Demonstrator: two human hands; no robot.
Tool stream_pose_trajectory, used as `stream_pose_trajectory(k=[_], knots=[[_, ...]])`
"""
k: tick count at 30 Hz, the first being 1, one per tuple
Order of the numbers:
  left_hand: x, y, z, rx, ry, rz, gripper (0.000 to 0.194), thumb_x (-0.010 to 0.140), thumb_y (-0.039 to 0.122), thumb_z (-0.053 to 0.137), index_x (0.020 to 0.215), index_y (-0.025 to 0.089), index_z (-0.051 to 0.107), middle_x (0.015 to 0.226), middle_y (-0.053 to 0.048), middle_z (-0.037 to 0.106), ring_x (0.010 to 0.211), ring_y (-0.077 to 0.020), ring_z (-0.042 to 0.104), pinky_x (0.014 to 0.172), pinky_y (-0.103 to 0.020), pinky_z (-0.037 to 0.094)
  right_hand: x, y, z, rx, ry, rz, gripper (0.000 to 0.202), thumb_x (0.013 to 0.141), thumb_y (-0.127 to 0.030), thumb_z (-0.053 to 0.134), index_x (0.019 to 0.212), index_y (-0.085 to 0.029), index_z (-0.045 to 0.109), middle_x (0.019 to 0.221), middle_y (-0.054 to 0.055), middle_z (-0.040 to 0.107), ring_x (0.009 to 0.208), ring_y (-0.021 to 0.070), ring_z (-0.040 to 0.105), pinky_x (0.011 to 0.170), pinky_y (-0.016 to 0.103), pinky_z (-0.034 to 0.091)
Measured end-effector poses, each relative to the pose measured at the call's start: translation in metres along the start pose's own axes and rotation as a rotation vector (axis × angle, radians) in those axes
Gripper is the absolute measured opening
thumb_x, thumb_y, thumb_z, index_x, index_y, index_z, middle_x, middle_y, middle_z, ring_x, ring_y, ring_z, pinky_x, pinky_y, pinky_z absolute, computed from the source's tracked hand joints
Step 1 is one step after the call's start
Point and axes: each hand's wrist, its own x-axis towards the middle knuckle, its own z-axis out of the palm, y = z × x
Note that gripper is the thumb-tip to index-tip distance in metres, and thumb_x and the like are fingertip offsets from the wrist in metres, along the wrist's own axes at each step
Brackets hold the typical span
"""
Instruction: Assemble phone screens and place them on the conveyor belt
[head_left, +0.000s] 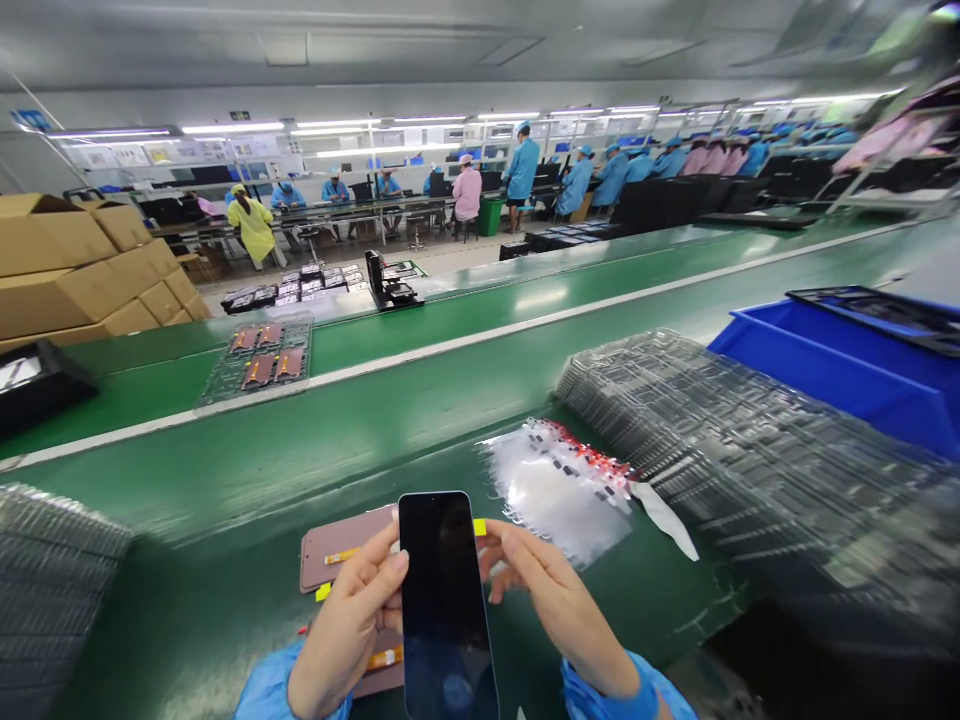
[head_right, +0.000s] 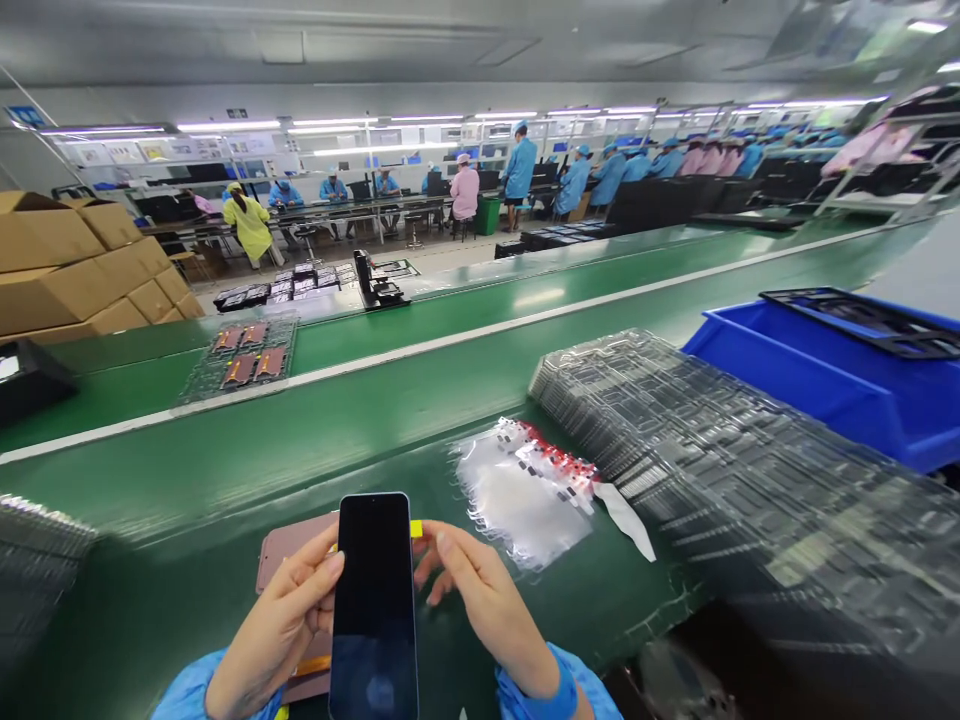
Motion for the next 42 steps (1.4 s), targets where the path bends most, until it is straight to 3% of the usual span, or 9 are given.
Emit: stream_pose_trajectory(k=[9,18,24,29,37,42], knots=[[-0.002,-0.006,0.007,0.015,-0.011,-0.084,0.070,0.068,0.049,0.081,0.130,0.022,0.062,0.068,0.000,0.062,0.052,-0.0079,0.053,0.045,-0.016,0.042,0.012,-0.002,0.009,0.090,0.080,0.019,0.042,0.088,-0.057,0.060,0.098,-0.019,0.074,0.070,0.001,0.062,0.058,0.0124,0.052,0.047,0.022,0.041],[-0.005,-0.007,0.009,0.025,-0.005,-0.084,0.069,0.071,0.048,0.080,0.131,0.020,0.060,0.063,0.002,0.056,0.052,-0.0062,0.048,0.045,-0.014,0.040,0.011,0.004,0.006,0.043,0.070,0.016,0.038,0.089,-0.055,0.058,0.092,-0.019,0.071,0.065,-0.002,0.054,0.056,0.0114,0.046,0.047,0.023,0.037],[-0.007,-0.008,0.010,0.082,-0.058,-0.062,0.068,0.073,0.052,0.076,0.132,0.021,0.060,0.068,0.000,0.058,0.053,-0.0081,0.052,0.046,-0.016,0.043,0.010,0.009,0.002,-0.034,0.071,-0.018,0.035,0.092,-0.050,0.057,0.082,-0.019,0.069,0.064,-0.003,0.047,0.059,0.0116,0.042,0.051,0.023,0.035],[-0.008,-0.014,0.009,0.140,-0.028,-0.024,0.066,0.075,0.053,0.074,0.131,0.023,0.061,0.069,0.000,0.058,0.056,-0.0095,0.054,0.047,-0.016,0.045,0.008,0.011,-0.001,-0.079,0.088,-0.047,0.036,0.094,-0.047,0.056,0.074,-0.018,0.065,0.063,-0.003,0.045,0.060,0.0124,0.040,0.054,0.025,0.033],[-0.003,-0.021,0.007,0.121,-0.031,-0.047,0.071,0.072,0.055,0.076,0.133,0.022,0.059,0.073,-0.002,0.062,0.054,-0.0082,0.053,0.044,-0.016,0.042,0.007,0.012,-0.001,-0.088,0.126,-0.036,0.036,0.092,-0.051,0.056,0.081,-0.018,0.069,0.066,-0.001,0.049,0.063,0.0144,0.042,0.057,0.026,0.036],[-0.005,-0.014,0.011,0.127,-0.084,0.026,0.057,0.076,0.052,0.074,0.122,0.021,0.067,0.064,0.002,0.059,0.049,-0.0069,0.051,0.046,-0.017,0.042,0.007,0.013,0.003,-0.094,0.127,-0.015,0.038,0.093,-0.051,0.054,0.084,-0.018,0.071,0.065,-0.001,0.050,0.061,0.0135,0.043,0.056,0.025,0.036]])
